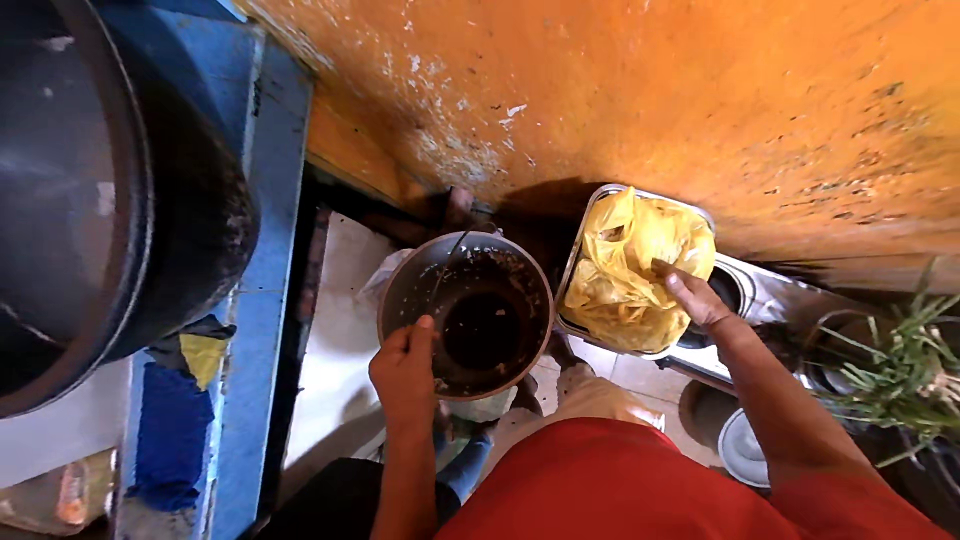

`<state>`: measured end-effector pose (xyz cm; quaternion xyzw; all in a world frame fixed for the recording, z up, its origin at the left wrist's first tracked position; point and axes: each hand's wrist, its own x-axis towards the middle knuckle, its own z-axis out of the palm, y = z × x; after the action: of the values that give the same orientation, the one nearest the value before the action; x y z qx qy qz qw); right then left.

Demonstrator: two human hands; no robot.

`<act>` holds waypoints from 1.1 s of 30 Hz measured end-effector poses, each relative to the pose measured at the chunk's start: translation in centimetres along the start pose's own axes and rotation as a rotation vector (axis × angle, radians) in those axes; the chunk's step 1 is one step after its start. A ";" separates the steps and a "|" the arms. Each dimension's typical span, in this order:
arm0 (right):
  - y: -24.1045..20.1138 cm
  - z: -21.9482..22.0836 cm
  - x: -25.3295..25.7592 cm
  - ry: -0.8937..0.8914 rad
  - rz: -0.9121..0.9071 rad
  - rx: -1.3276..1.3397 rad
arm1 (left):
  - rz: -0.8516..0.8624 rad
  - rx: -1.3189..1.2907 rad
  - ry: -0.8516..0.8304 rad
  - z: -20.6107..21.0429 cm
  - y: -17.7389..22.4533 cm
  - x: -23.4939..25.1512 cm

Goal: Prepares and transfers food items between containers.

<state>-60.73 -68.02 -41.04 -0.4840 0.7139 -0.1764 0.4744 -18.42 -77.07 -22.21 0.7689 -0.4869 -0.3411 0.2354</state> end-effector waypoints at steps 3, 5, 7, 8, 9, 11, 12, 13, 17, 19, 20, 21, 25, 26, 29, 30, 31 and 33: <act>-0.6 -0.7 -0.2 -0.115 0.023 -0.125 | -0.004 0.001 -0.009 -0.1 0.0 0.0; -1.0 -0.8 -0.3 -0.136 -0.007 -0.277 | 0.011 -0.034 -0.006 -0.1 -0.3 0.0; -0.4 -0.8 -0.3 -0.123 -0.084 -0.377 | 0.017 -0.059 -0.004 -0.1 -0.5 0.0; -0.1 -0.7 -0.4 -0.096 -0.110 -0.405 | 0.013 -0.061 -0.005 -0.1 -0.5 0.0; -0.3 -0.5 -0.6 -0.047 -0.090 -0.397 | 0.012 -0.057 -0.006 -0.1 -0.5 -0.1; -0.9 0.1 -1.0 0.146 0.085 -0.274 | 0.020 -0.047 -0.005 0.0 -0.5 -0.1; -0.7 0.5 -0.9 0.266 0.175 -0.172 | 0.022 -0.041 -0.006 -0.1 -0.4 -0.2; -0.3 0.8 -0.6 0.391 0.247 -0.071 | 0.022 -0.033 -0.015 -0.1 -0.3 -0.3; 0.1 1.7 0.4 0.763 0.398 0.096 | 0.022 -0.048 -0.009 -0.1 -0.4 -0.5; 0.2 1.9 0.7 0.794 0.482 -0.039 | 0.019 -0.030 -0.013 -0.1 -0.3 -0.6; -0.1 1.7 0.8 0.757 0.546 -0.095 | 0.014 -0.021 -0.016 -0.2 -0.3 -0.7; -0.4 1.5 0.9 0.689 0.614 -0.121 | 0.007 -0.014 -0.018 -0.2 -0.2 -0.7; -1.2 1.1 1.5 0.507 0.720 -0.107 | 0.020 -0.035 -0.006 -0.1 -0.5 -1.0; -1.5 1.0 1.6 0.481 0.722 -0.119 | 0.026 -0.039 -0.008 -0.1 -0.5 -1.1; -2.3 0.9 1.7 0.407 0.733 -0.174 | 0.039 -0.060 -0.011 0.0 -0.7 -1.4; -2.5 0.8 1.7 0.379 0.739 -0.186 | 0.037 -0.069 -0.013 0.1 -0.7 -1.5; -2.8 0.7 1.8 0.344 0.746 -0.184 | 0.034 -0.074 -0.011 0.1 -0.8 -1.6; -3.3 0.4 2.1 0.249 0.741 -0.142 | 0.024 -0.057 -0.003 0.0 -0.7 -1.9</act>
<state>-58.81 -71.28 -39.96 -0.2001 0.9026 -0.0010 0.3812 -18.56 -75.07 -22.19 0.7554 -0.4865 -0.3531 0.2608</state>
